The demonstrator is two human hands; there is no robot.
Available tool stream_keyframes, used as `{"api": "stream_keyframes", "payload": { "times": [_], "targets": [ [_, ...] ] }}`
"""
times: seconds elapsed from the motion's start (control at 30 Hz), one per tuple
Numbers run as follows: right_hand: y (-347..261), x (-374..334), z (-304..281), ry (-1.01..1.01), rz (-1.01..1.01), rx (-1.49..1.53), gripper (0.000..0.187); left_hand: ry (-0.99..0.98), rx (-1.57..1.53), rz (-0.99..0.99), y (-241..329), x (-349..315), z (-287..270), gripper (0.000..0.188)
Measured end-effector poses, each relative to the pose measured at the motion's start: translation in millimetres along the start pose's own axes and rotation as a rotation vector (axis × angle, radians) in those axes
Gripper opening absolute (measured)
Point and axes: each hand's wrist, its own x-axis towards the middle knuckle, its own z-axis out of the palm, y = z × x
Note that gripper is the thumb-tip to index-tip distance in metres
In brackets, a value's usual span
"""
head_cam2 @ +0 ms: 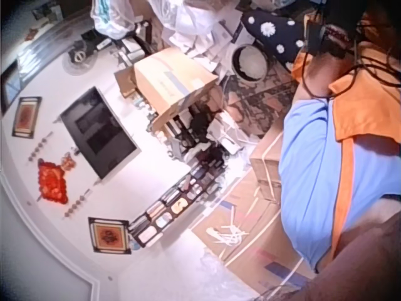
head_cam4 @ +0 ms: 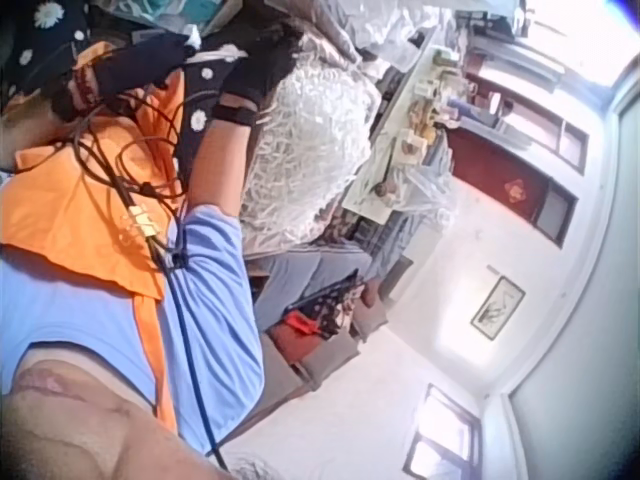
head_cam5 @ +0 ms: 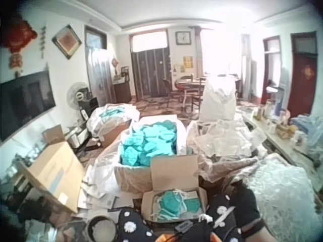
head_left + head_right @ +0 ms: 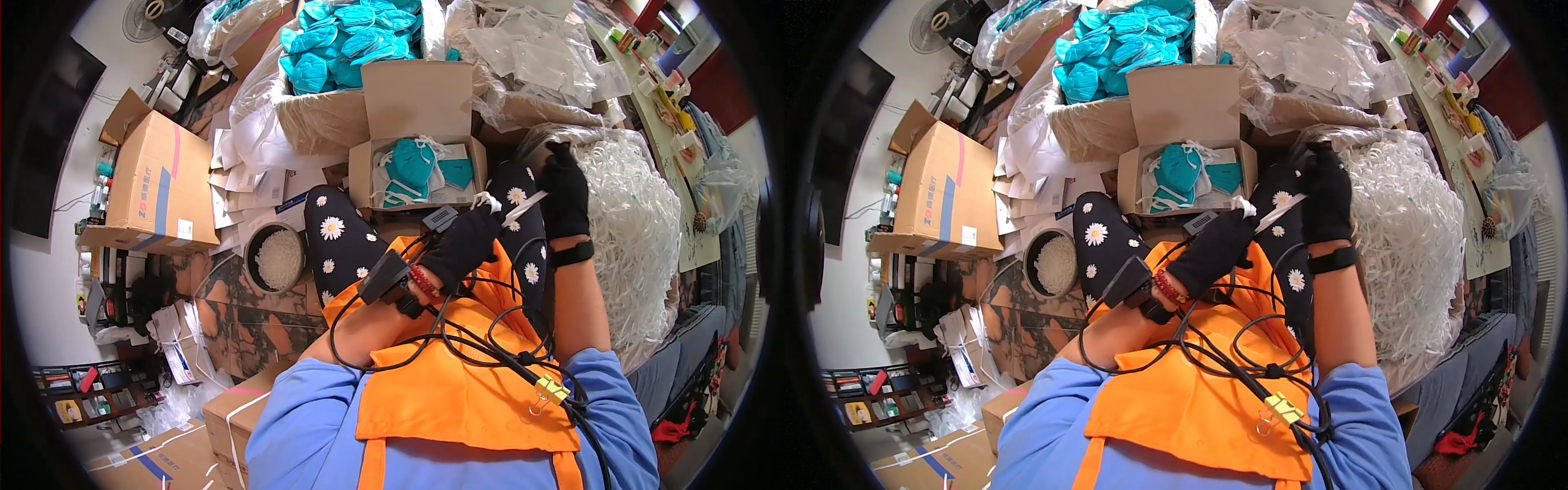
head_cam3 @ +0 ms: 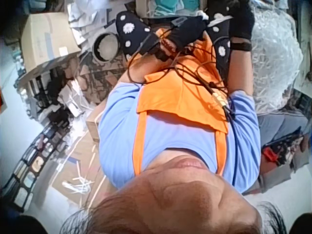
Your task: Sorting and packaging face masks into boxes and plastic bags.
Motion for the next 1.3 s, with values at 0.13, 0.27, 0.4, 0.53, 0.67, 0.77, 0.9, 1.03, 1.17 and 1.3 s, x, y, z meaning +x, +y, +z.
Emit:
{"api": "stream_keyframes", "payload": {
  "times": [0.13, 0.27, 0.4, 0.53, 0.67, 0.77, 0.9, 1.03, 1.17, 1.3],
  "targets": [
    [-29.3, -2.7, -6.0, 0.104, -0.448, -0.668, 0.039, -0.159, -0.049, 0.027, -9.0, -8.1, -18.9, 0.029],
    [-67.5, -55.9, 45.7, -0.567, -0.529, -0.591, 0.066, -0.187, -0.091, 0.171, -2.4, 10.5, -36.5, 0.026],
    [-56.3, -82.7, 67.5, -0.98, -0.024, -0.249, 0.077, -0.174, -0.589, 0.032, -1.3, 16.8, -67.6, 0.027],
    [-43.8, -90.0, 51.2, -1.03, 0.19, -0.394, 0.036, -0.4, -0.486, -0.345, 4.4, 23.4, -111.7, 0.021],
    [-47.1, -99.6, 43.9, -0.951, 0.134, -0.48, 0.018, -0.3, -0.404, -0.141, -4.4, 5.6, -109.0, 0.026],
    [-52.8, -109.6, 44.5, -0.806, 0.061, -0.367, 0.016, -0.385, -0.681, -0.372, 8.4, 4.9, -112.1, 0.019],
    [-61.8, -128.3, 55.6, -0.598, -0.109, -0.168, 0.017, -0.338, -0.855, -0.297, 24.3, -6.4, -95.0, 0.026],
    [-89.0, -159.1, 54.2, -0.423, 0.198, 0.145, 0.024, -0.178, -1.103, -0.044, 42.8, -11.9, -95.7, 0.034],
    [-129.6, -165.1, 51.2, -0.928, 0.183, 0.37, 0.024, -0.599, -1.162, -0.038, 53.6, -12.2, -138.8, 0.026],
    [-138.6, -153.4, 54.5, -1.334, -0.013, 0.111, 0.019, -0.633, -0.991, -0.018, 59.7, -24.8, -178.6, 0.012]
  ]
}}
